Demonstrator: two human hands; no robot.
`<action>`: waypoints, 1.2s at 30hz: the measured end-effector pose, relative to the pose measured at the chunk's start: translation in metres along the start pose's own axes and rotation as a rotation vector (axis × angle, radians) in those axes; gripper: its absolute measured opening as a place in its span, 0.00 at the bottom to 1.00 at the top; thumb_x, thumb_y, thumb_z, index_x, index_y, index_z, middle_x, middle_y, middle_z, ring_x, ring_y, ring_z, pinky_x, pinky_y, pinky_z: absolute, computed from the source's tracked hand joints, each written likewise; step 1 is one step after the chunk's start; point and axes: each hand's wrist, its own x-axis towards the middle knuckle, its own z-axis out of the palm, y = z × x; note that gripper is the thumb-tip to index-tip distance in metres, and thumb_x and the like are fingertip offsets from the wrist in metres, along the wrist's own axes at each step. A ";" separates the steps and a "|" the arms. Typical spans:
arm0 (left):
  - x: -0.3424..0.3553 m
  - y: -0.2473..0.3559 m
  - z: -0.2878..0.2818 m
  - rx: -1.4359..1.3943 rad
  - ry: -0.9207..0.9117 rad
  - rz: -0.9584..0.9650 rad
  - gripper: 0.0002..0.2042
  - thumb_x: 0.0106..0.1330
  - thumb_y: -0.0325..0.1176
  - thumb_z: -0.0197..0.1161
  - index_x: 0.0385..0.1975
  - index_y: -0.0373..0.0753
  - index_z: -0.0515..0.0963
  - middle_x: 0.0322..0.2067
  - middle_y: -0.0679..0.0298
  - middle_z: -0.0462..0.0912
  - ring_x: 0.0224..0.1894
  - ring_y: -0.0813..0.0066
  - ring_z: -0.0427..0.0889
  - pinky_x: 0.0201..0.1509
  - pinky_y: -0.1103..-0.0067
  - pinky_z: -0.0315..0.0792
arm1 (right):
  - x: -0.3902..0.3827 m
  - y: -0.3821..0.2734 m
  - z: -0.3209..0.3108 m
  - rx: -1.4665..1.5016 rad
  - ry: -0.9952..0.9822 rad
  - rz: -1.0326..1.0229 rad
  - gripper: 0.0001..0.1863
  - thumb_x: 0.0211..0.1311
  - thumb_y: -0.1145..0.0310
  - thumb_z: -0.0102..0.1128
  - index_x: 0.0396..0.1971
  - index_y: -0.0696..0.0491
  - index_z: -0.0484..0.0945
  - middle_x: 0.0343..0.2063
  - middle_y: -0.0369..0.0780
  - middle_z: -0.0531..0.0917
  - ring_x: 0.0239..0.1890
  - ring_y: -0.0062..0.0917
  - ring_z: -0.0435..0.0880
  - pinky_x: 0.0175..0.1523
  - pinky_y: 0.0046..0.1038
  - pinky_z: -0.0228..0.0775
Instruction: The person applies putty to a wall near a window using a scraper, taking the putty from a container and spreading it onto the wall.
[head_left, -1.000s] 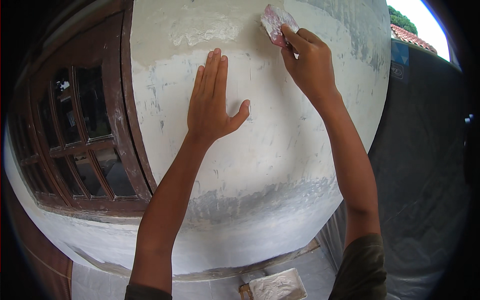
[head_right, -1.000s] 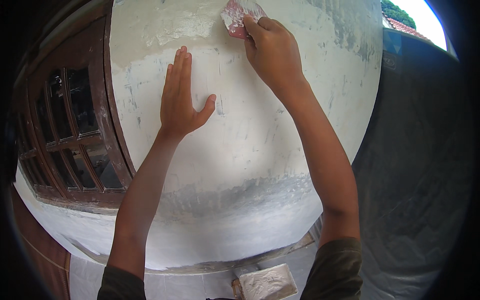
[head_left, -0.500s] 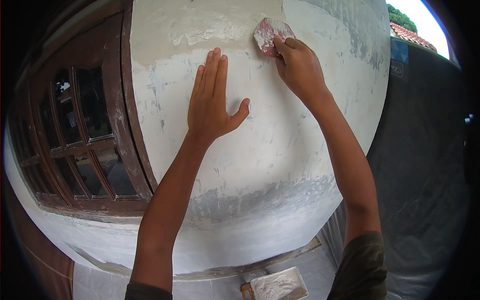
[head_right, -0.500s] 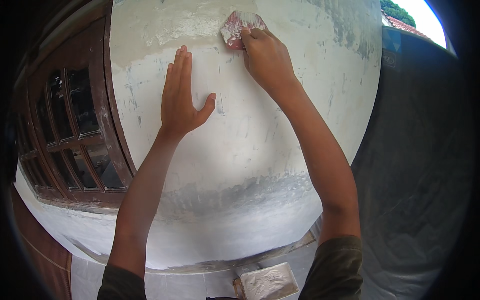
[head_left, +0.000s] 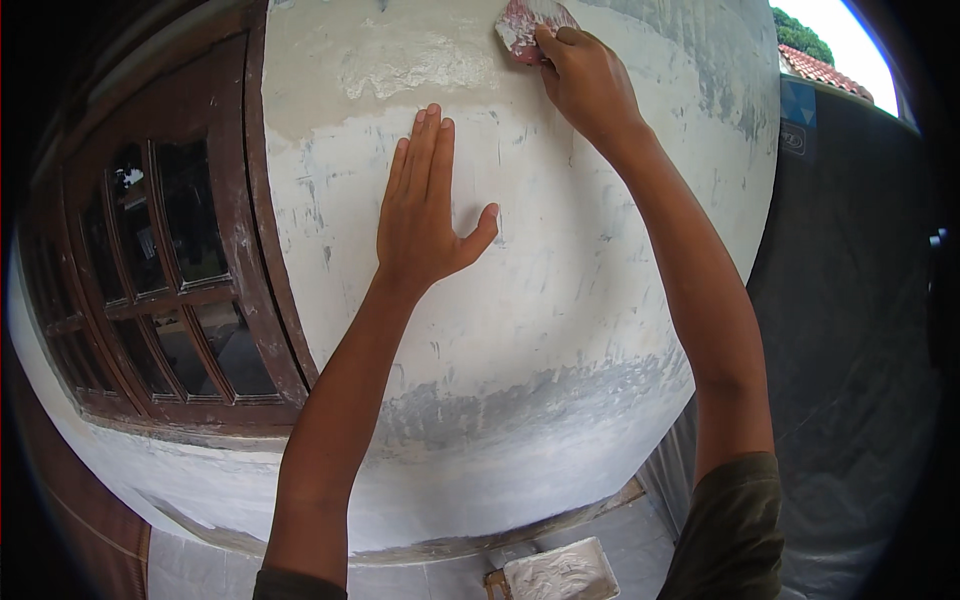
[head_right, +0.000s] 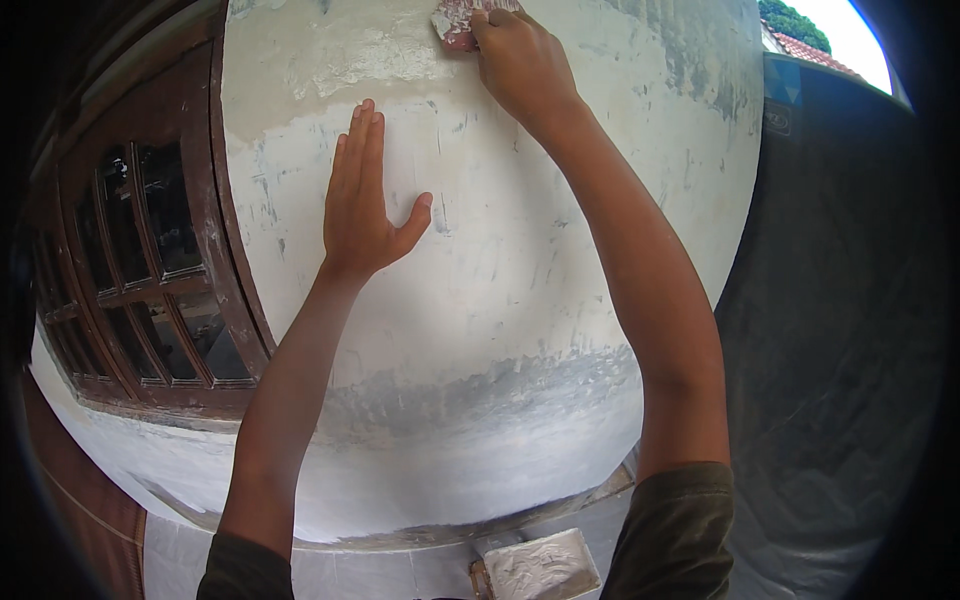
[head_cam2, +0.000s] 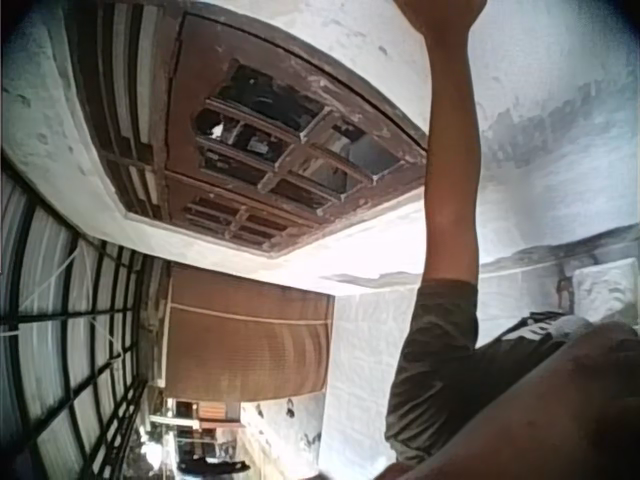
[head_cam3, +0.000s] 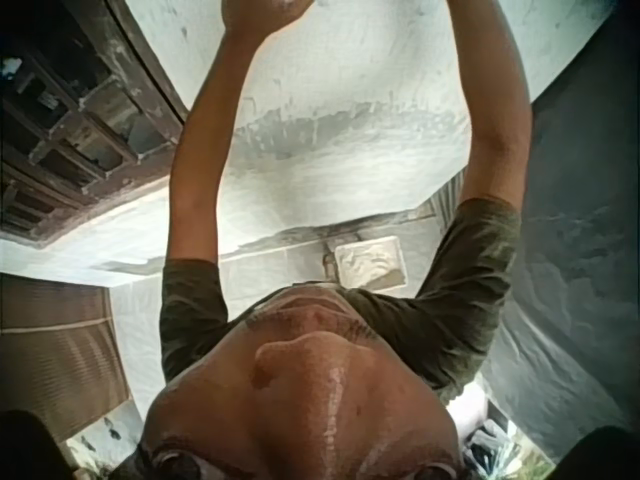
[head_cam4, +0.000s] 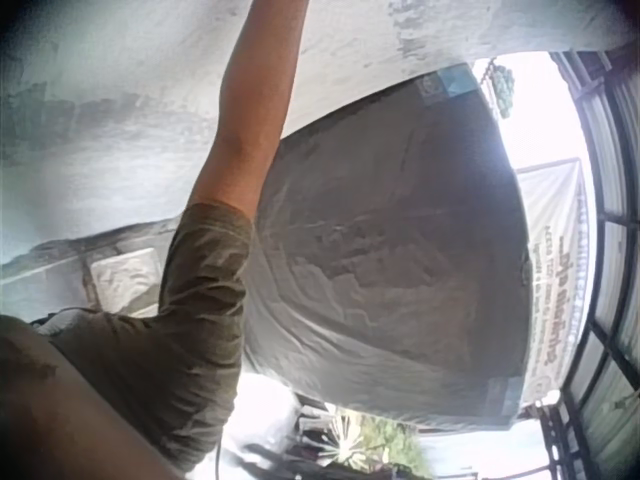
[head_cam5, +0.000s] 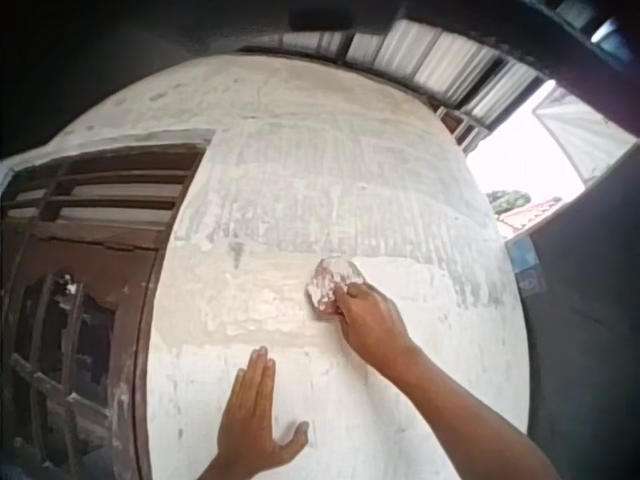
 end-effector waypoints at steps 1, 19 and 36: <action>0.001 0.000 0.000 -0.005 0.002 0.004 0.44 0.58 0.37 0.67 0.73 0.29 0.53 0.75 0.43 0.55 0.78 0.45 0.53 0.77 0.50 0.51 | -0.006 -0.002 -0.001 -0.008 -0.021 -0.003 0.18 0.55 0.78 0.64 0.48 0.56 0.83 0.32 0.43 0.83 0.37 0.39 0.84 0.42 0.37 0.80; 0.000 0.000 -0.001 -0.015 0.013 -0.005 0.45 0.57 0.37 0.68 0.74 0.30 0.53 0.74 0.44 0.55 0.77 0.46 0.54 0.77 0.51 0.51 | 0.003 -0.009 -0.004 0.058 0.044 0.080 0.19 0.56 0.77 0.65 0.49 0.56 0.84 0.31 0.43 0.84 0.32 0.37 0.84 0.39 0.35 0.79; -0.002 -0.002 0.000 -0.010 0.012 -0.002 0.46 0.57 0.38 0.68 0.74 0.30 0.52 0.74 0.43 0.56 0.77 0.46 0.55 0.77 0.51 0.52 | -0.050 -0.032 -0.025 0.088 0.015 0.105 0.18 0.55 0.77 0.66 0.48 0.55 0.83 0.31 0.39 0.82 0.38 0.34 0.84 0.40 0.35 0.80</action>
